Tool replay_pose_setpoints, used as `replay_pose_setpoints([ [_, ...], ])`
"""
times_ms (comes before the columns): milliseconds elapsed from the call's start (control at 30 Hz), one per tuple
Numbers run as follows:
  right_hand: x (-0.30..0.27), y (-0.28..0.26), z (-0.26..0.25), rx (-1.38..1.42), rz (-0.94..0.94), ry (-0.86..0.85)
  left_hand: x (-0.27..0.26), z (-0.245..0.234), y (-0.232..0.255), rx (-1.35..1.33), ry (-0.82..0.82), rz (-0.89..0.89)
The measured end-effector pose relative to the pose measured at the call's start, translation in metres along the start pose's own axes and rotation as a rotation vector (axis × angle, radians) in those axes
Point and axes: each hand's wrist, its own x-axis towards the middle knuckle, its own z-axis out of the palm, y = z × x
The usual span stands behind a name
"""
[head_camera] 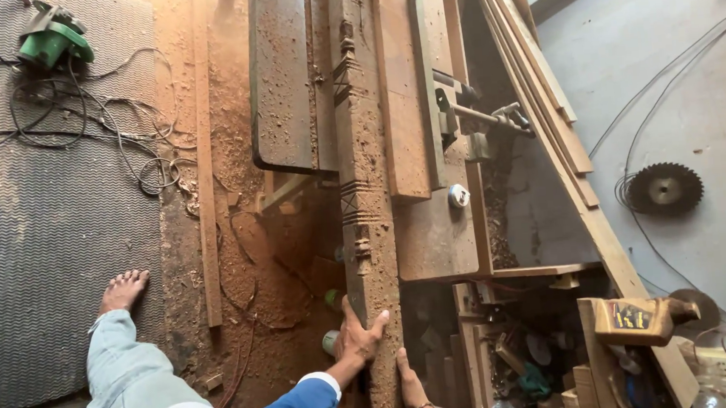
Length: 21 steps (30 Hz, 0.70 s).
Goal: Guiding wood pieces through a table saw and inspecting the cuts.
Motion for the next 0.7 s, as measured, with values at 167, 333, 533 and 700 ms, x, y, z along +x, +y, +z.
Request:
replay_pose_setpoints([
  [167,0.002,-0.014,0.006,-0.029,-0.007,0.018,0.009,-0.002,0.006,-0.010,0.014,0.002],
  [333,-0.012,-0.035,0.024,-0.065,0.018,0.050,0.018,-0.005,0.010,-0.023,-0.006,0.002],
  [533,0.013,-0.029,0.010,-0.070,-0.007,0.013,0.030,0.000,0.007,0.019,0.034,0.008],
  [700,-0.006,-0.051,0.028,-0.051,0.029,0.033,0.025,-0.011,0.026,0.012,0.019,-0.021],
])
